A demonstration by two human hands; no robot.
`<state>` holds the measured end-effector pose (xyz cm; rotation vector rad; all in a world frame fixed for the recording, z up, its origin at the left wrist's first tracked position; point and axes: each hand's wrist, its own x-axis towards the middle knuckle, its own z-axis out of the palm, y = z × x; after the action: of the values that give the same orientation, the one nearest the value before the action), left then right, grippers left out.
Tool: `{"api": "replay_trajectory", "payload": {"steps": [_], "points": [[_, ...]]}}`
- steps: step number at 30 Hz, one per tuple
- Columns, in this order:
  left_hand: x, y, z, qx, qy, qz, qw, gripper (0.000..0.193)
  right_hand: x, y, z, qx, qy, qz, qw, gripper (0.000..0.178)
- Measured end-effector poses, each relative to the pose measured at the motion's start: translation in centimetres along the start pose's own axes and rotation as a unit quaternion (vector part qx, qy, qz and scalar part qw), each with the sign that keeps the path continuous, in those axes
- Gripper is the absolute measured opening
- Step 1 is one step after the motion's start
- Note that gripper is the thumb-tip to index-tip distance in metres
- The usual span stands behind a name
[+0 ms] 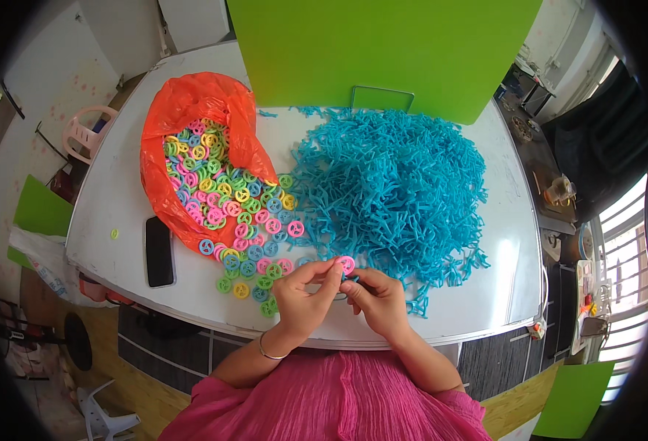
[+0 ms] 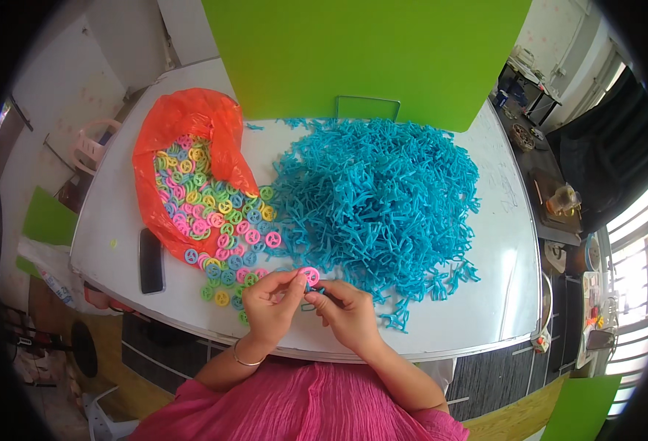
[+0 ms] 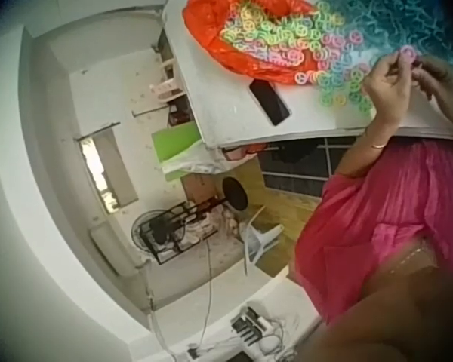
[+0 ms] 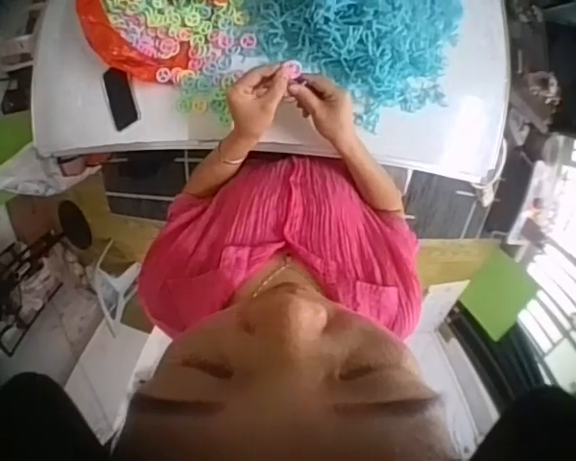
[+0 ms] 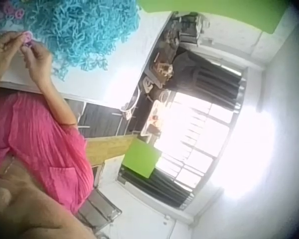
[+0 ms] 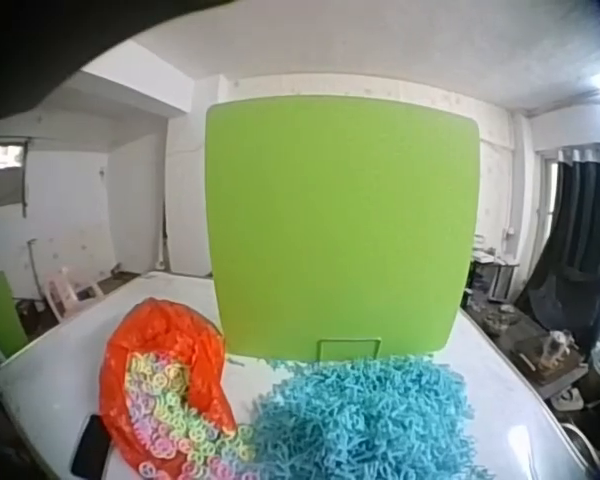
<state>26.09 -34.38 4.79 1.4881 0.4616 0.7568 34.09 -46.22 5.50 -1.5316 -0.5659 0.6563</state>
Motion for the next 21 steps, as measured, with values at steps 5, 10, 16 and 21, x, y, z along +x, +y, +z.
{"api": "replay_trajectory", "payload": {"steps": [5, 10, 16, 21], "points": [[0.2, -0.1, -0.3, -0.038, -0.006, -0.018, 0.999, 0.011, 0.1, -0.1, -0.1, 0.066, -0.024, 0.045, 0.997, 0.017], [0.5, -0.1, -0.2, -0.082, -0.032, -0.046, 0.995, 0.011, 0.1, -0.1, -0.1, 0.049, 0.0, 0.033, 0.998, 0.017], [0.9, 1.0, -0.7, 0.24, -0.06, 0.181, 0.952, 0.006, 0.2, -0.5, 0.0, -0.134, 0.057, -0.115, 0.983, 0.017], [0.9, 0.5, -1.1, 0.191, -0.125, 0.152, 0.962, 0.011, 0.2, -0.2, -0.6, -0.136, 0.045, -0.129, 0.981, 0.018]]}}
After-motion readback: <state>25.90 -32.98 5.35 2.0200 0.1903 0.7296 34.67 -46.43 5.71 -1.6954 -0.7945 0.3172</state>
